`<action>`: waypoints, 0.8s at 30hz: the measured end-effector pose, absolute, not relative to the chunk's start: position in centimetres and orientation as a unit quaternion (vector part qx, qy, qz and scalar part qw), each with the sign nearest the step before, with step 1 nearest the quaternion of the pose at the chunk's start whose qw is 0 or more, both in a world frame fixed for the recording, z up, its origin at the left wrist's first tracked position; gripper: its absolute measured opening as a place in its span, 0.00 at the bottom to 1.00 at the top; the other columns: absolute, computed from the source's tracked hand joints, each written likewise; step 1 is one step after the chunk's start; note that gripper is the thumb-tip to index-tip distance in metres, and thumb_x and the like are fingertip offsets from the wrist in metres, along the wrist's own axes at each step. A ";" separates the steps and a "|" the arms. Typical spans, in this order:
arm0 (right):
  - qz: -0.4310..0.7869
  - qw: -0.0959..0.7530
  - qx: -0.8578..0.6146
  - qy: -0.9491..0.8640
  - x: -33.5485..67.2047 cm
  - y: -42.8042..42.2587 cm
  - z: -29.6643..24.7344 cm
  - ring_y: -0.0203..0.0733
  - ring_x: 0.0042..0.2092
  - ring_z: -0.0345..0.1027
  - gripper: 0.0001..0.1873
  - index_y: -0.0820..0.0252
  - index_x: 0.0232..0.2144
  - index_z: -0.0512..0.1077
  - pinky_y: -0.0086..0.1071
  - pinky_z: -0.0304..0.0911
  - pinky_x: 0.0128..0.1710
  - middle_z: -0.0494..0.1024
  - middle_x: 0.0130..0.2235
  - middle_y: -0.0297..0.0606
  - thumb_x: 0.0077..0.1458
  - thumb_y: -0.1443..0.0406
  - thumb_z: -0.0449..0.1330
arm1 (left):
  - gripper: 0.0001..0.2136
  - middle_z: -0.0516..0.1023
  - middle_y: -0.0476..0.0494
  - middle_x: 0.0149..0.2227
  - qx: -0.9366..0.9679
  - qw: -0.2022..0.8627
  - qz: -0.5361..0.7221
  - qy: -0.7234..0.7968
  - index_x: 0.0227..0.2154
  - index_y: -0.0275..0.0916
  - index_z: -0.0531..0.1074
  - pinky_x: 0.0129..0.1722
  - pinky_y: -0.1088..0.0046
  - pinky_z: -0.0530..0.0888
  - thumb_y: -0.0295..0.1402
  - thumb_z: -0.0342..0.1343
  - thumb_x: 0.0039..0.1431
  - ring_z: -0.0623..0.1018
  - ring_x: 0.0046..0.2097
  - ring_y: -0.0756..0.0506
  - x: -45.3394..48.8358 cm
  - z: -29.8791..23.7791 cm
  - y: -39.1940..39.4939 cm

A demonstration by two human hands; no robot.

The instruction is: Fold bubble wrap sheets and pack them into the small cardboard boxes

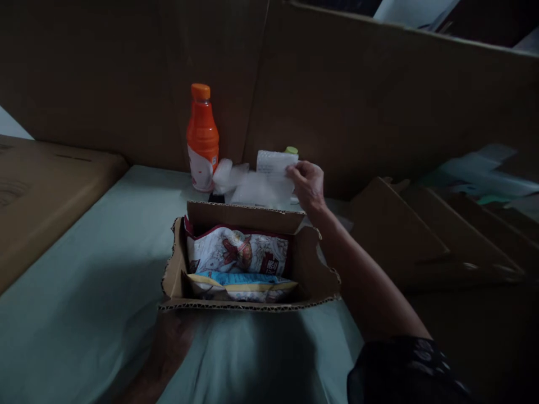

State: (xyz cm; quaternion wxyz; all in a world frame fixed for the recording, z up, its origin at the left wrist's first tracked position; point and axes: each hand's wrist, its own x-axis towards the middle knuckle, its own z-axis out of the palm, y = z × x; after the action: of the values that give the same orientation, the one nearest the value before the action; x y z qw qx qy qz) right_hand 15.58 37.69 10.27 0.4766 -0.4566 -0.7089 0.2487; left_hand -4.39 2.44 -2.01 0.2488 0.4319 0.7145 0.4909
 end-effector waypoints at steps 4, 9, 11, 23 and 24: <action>0.302 0.535 -0.370 -0.697 18.3 36.0 11.8 0.34 0.31 0.65 0.13 0.57 0.32 0.71 0.30 0.62 0.33 0.73 0.30 0.31 0.53 0.55 0.64 | 0.24 0.81 0.40 0.38 0.401 0.248 0.527 0.708 0.49 0.39 0.75 0.53 0.55 0.77 0.42 0.56 0.49 0.80 0.47 0.33 -4.1 -2.8 2.3; 0.310 0.492 -0.415 -0.700 16.9 35.7 11.7 0.35 0.34 0.69 0.09 0.57 0.41 0.71 0.30 0.65 0.35 0.77 0.34 0.34 0.60 0.60 0.58 | 0.28 0.80 0.38 0.44 0.391 0.242 0.532 0.711 0.53 0.37 0.70 0.55 0.54 0.75 0.40 0.58 0.48 0.79 0.51 0.33 -4.3 -3.0 2.2; 0.293 0.436 -0.452 -0.721 16.3 36.4 11.8 0.36 0.35 0.70 0.11 0.59 0.46 0.71 0.30 0.66 0.36 0.78 0.36 0.36 0.62 0.63 0.55 | 0.28 0.79 0.39 0.43 0.394 0.238 0.523 0.717 0.53 0.37 0.70 0.56 0.53 0.75 0.41 0.58 0.47 0.79 0.51 0.32 -4.5 -2.6 2.2; 0.145 0.152 -0.547 -0.810 32.8 22.4 4.3 0.57 0.56 0.71 0.09 0.59 0.37 0.81 0.52 0.63 0.59 0.81 0.51 0.48 0.51 0.64 0.66 | 0.30 0.78 0.39 0.47 0.410 0.242 0.556 0.681 0.55 0.36 0.68 0.58 0.57 0.73 0.39 0.62 0.48 0.78 0.51 0.37 -4.8 -3.0 2.5; 0.128 0.154 -0.557 -0.806 33.2 21.0 3.8 0.57 0.57 0.71 0.09 0.59 0.36 0.81 0.53 0.62 0.59 0.81 0.52 0.49 0.56 0.64 0.62 | 0.30 0.77 0.38 0.48 0.413 0.244 0.558 0.677 0.55 0.37 0.67 0.59 0.57 0.72 0.38 0.62 0.48 0.78 0.52 0.37 -4.9 -2.8 2.6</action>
State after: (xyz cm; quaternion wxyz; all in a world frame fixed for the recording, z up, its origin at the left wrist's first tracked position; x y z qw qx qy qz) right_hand 33.21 21.01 3.83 0.1542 -0.5566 -0.8063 0.1279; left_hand -4.90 2.56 -2.84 0.2439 0.4133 0.6772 0.5577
